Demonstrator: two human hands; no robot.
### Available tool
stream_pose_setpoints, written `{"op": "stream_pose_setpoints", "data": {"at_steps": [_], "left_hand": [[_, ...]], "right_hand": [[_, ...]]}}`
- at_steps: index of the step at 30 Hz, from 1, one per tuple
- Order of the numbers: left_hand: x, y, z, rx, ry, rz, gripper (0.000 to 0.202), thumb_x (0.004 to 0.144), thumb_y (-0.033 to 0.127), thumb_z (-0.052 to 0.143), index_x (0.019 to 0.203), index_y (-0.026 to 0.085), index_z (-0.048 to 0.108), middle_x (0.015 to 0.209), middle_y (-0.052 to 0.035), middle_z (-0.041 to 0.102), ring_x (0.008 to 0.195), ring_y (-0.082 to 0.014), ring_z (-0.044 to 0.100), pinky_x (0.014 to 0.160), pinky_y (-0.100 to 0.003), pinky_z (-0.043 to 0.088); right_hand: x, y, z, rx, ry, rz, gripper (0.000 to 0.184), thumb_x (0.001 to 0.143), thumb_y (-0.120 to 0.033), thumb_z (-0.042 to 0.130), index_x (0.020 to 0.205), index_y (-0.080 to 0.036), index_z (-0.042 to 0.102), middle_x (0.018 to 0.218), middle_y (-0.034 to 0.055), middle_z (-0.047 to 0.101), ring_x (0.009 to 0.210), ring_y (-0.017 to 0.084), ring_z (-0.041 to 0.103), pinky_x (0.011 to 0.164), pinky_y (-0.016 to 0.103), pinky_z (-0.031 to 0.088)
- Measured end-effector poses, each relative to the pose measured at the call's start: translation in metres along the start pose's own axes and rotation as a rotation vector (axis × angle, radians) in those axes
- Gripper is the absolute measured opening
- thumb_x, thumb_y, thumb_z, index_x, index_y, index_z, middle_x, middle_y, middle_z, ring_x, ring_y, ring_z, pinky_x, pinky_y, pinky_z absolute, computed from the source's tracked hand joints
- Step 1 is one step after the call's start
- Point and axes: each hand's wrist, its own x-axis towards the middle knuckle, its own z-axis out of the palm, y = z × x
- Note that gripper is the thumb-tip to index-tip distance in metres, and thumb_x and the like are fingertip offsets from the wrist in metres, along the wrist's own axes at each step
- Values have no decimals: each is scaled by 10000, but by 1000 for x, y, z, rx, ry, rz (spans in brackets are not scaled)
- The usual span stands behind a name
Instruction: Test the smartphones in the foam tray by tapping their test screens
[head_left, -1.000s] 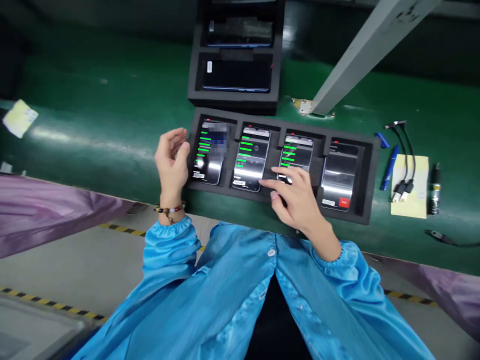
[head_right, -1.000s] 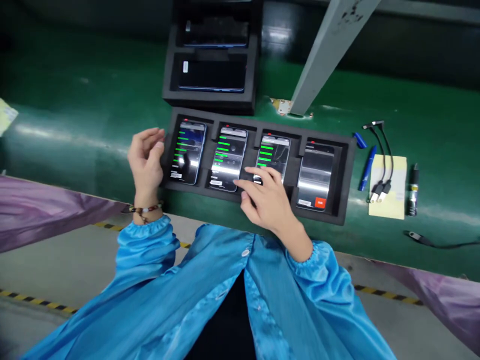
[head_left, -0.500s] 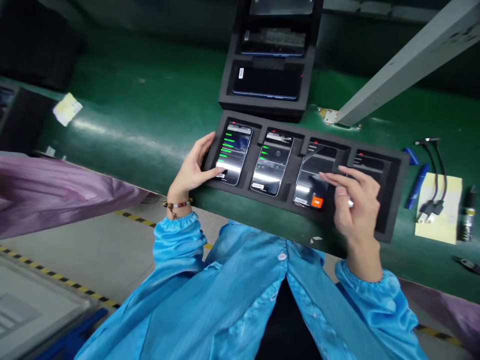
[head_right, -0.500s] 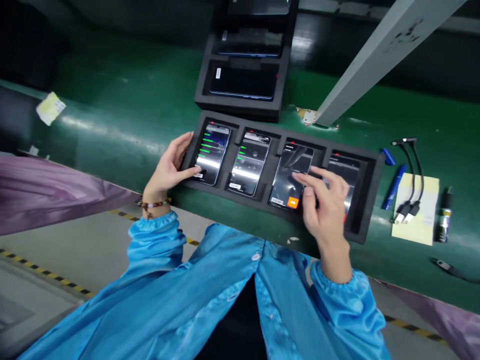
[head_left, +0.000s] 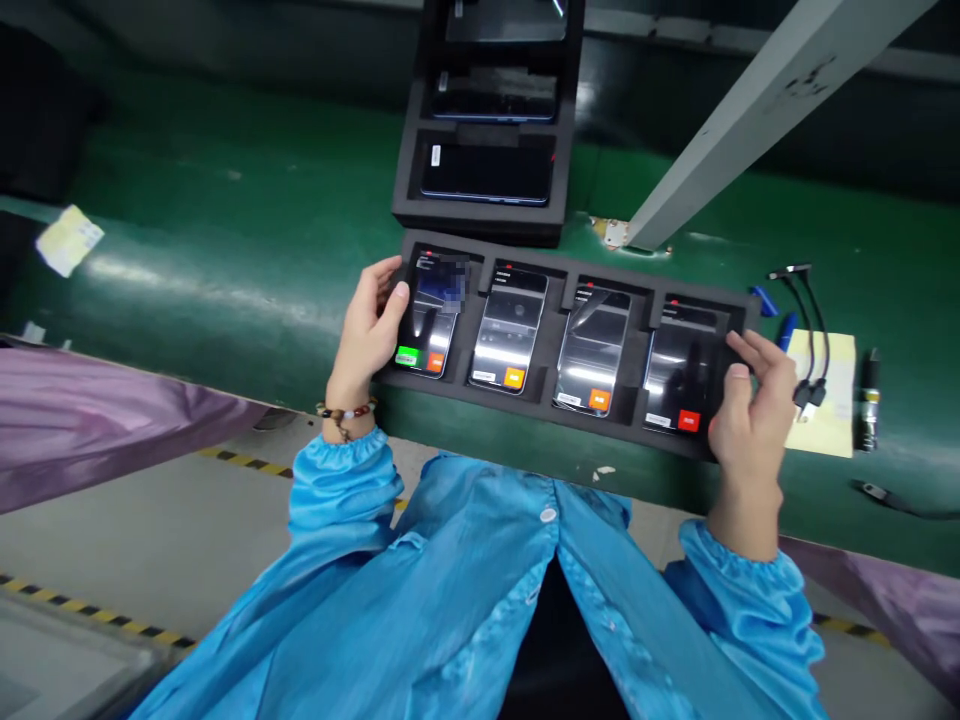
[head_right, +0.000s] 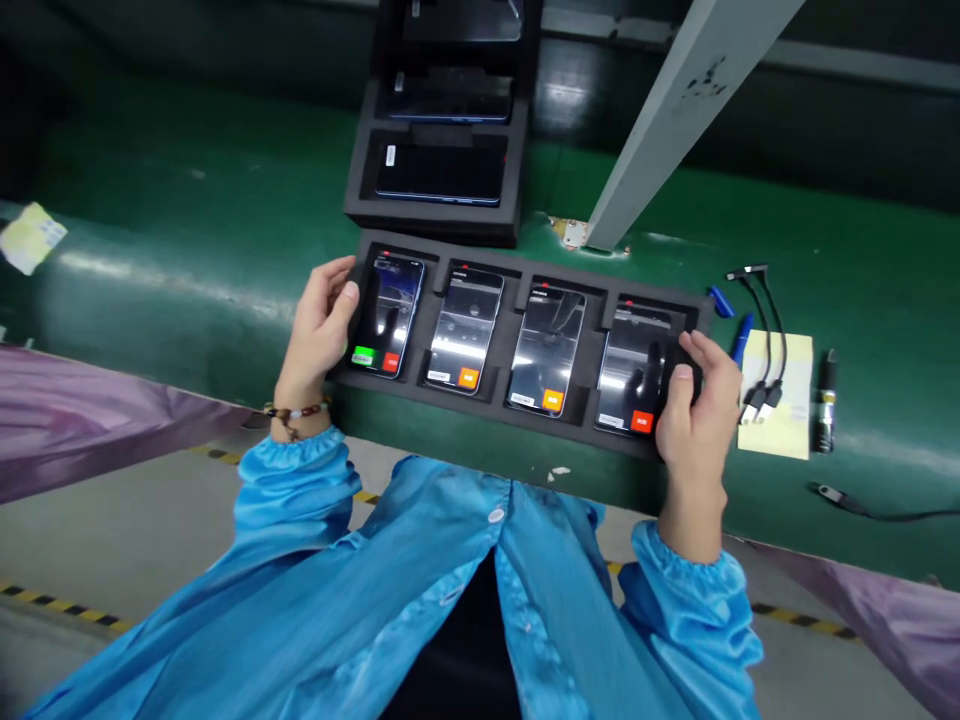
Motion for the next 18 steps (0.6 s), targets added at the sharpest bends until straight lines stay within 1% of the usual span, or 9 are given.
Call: {"op": "stream_pose_setpoints", "data": {"at_steps": [5, 9, 13, 15, 18], "left_hand": [[-2, 6, 4, 78, 43, -33, 601, 1126, 657, 527, 1542, 229, 594, 1544, -126, 689, 1435, -268, 665, 1272, -461, 520], [-2, 7, 3, 149, 48, -56, 598, 1127, 641, 525, 1564, 237, 579, 1556, -130, 680, 1438, -285, 662, 1273, -485, 512], [-1, 4, 1, 177, 42, -83, 602, 1127, 623, 514, 1582, 232, 567, 1566, -142, 672, 1448, -313, 657, 1259, -526, 517], [-1, 1, 1, 199, 40, -87, 601, 1120, 618, 520, 1586, 240, 564, 1571, -142, 669, 1445, -324, 660, 1254, -543, 518], [-1, -4, 2, 227, 49, -78, 604, 1117, 616, 506, 1585, 240, 563, 1559, -148, 677, 1421, -327, 673, 1239, -547, 527]], "right_hand": [[3, -1, 2, -71, -5, -20, 466, 1151, -417, 452, 1565, -253, 590, 1526, 124, 700, 1547, 329, 557, 1329, 670, 382], [6, -1, 5, -68, -28, -7, 487, 1159, -435, 422, 1576, -242, 585, 1524, 118, 709, 1593, 336, 488, 1337, 669, 376], [9, -1, 8, -54, -34, 22, 507, 1153, -476, 404, 1550, -235, 608, 1547, 135, 689, 1636, 349, 436, 1337, 658, 387], [9, 0, 10, -41, -39, 48, 513, 1150, -494, 394, 1546, -245, 606, 1563, 133, 684, 1628, 351, 454, 1330, 661, 397], [11, 1, 12, -30, -54, 77, 520, 1143, -521, 397, 1550, -264, 593, 1583, 129, 677, 1560, 338, 542, 1321, 657, 412]]}}
